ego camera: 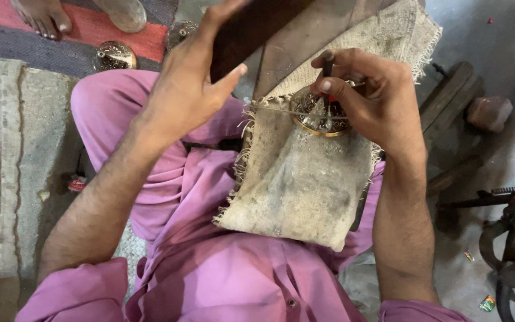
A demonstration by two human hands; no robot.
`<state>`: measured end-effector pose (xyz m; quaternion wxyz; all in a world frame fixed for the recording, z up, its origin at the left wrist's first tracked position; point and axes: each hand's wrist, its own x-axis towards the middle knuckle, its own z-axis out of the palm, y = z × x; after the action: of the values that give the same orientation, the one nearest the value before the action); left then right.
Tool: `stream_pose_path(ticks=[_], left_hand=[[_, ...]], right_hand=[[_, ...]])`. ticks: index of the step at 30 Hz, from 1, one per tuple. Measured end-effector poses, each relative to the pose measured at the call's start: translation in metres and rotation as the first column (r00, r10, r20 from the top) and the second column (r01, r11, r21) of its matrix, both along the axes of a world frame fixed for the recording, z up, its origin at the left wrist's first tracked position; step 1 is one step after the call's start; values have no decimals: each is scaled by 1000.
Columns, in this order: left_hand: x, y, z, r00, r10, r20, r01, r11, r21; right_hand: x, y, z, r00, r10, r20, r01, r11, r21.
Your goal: The person sits cross-legged and repeatedly hammers a small ornate metal object using a wooden mallet and a chisel-like tool. They adjust the object's position on a cloth-covered board between strikes.
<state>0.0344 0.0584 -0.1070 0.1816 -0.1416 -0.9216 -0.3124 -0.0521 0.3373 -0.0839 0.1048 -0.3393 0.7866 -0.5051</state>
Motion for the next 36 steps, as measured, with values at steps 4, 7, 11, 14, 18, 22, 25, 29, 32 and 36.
stream_pose_path(ticks=[4,7,11,14,18,22,25,29,32,36], left_hand=[[3,0,-1,999,45,7,-45,998,-49],[3,-1,-2,998,66,-8,-67,988,-137],[1,-3,-4,999,24,-47,-27,998,-65],[0,0,-7,992,112,-53,-122,952,-281],[5,-2,-10,995,88,-43,-93,986,-140],[11,-3,-9,989,144,-23,-145,955,-260],[19,0,-6,999,9,-47,-7,999,39],[40,34,-12,969,-175,173,-40,581,813],[38,44,-18,960,-150,235,-78,665,743],[32,31,-14,955,-40,294,-110,872,477]], right_hand=[[-1,-1,3,998,-22,56,21,1000,21],[-1,1,2,998,-3,63,2,1000,18],[-3,4,0,998,-3,62,2,1000,27],[-7,4,-1,1000,23,20,-25,995,100],[-3,6,0,998,44,42,-45,999,24],[-6,6,-5,988,72,138,-56,992,-112],[-14,11,-11,981,114,160,-84,979,-184],[-18,25,-14,961,175,212,-147,979,-144],[-30,26,-11,959,268,91,-263,962,-69],[-33,27,-11,959,268,92,-267,963,-24]])
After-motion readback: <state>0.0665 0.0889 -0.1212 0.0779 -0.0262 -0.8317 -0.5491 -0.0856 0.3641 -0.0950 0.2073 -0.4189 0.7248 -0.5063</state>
